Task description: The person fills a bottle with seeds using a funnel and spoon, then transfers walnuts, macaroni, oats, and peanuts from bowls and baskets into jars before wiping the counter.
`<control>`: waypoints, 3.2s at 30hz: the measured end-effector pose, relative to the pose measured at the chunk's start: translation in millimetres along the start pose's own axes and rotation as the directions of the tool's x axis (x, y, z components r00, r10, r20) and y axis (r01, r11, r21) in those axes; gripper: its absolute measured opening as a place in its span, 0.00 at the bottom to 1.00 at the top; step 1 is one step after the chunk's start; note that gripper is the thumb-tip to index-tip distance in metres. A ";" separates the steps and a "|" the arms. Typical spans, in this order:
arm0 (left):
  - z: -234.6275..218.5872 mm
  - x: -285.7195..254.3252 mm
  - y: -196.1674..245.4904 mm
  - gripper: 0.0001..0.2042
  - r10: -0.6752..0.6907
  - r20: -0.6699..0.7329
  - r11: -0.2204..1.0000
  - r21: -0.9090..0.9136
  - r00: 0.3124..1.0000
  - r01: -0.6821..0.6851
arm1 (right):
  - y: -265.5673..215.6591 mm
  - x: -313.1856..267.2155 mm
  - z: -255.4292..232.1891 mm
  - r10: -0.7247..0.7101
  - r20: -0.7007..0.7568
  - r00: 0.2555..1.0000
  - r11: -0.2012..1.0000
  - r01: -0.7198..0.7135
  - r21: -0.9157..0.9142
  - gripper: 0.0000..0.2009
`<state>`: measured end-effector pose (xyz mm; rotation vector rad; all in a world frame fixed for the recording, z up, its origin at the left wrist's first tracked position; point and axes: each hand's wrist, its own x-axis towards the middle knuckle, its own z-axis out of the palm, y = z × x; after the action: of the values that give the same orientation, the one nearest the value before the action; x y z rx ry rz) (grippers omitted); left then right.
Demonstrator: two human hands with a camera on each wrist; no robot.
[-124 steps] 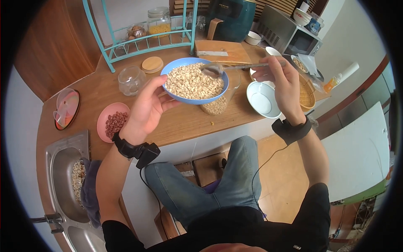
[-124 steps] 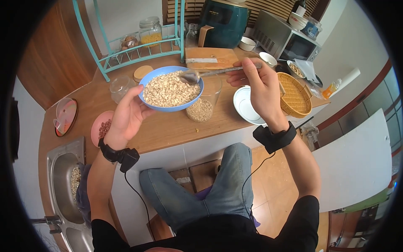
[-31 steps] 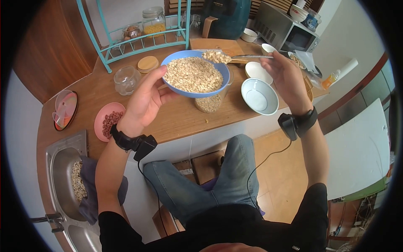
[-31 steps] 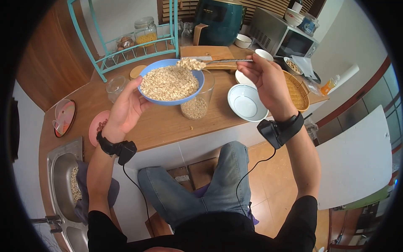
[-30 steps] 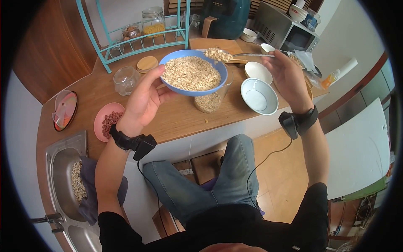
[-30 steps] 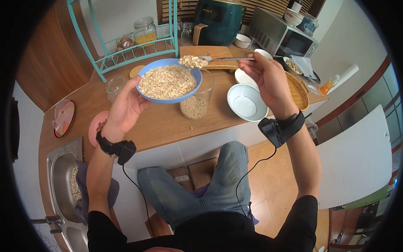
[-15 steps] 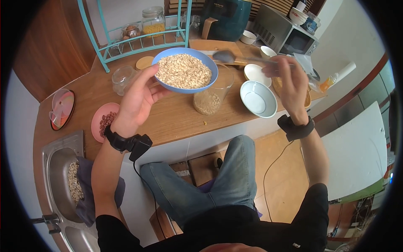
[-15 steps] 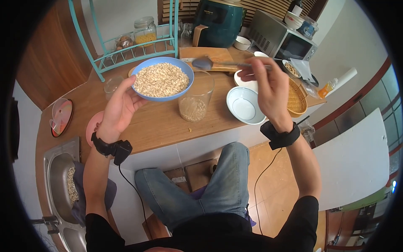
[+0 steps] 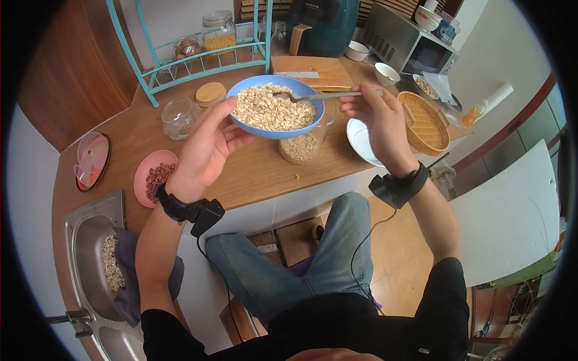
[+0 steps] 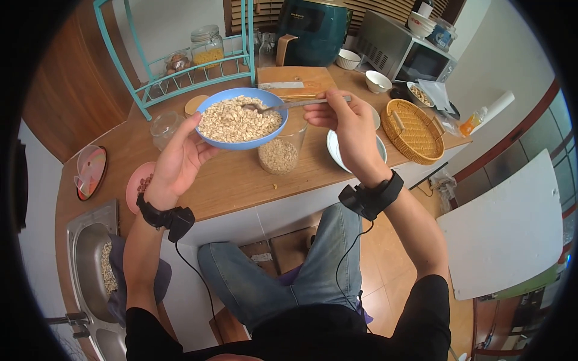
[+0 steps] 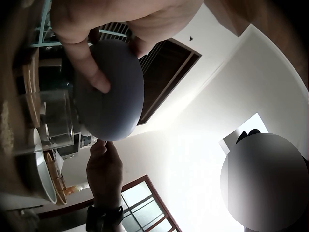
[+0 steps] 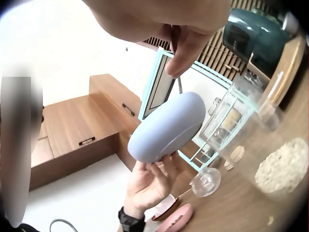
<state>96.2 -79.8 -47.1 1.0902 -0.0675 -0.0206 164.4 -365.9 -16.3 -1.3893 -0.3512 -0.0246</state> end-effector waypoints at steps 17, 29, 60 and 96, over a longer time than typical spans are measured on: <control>1.1 -0.2 -5.4 0.21 -0.018 -0.035 0.999 0.033 0.999 0.019 | -18.4 12.2 -23.3 0.106 -0.101 0.989 0.982 -0.088 0.167 0.12; -1.7 1.6 -2.8 0.21 0.047 -0.234 0.998 -0.037 0.971 -0.057 | -14.8 1.8 -49.5 -0.151 -0.040 0.988 0.939 0.131 -0.317 0.13; 7.7 -2.3 -8.3 0.19 -0.024 -0.011 0.999 -0.029 1.000 0.024 | 7.0 -10.8 3.1 0.220 0.060 0.974 0.960 -0.227 0.164 0.14; 1.1 1.3 -5.4 0.22 -0.009 -0.114 0.999 -0.035 0.993 0.006 | -20.1 -17.9 -15.5 -0.520 0.231 0.822 0.732 0.568 -0.376 0.13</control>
<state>97.5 -83.3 -51.3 1.0552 0.0396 0.0337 146.5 -388.1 -3.8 -1.6828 -0.8880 -0.5488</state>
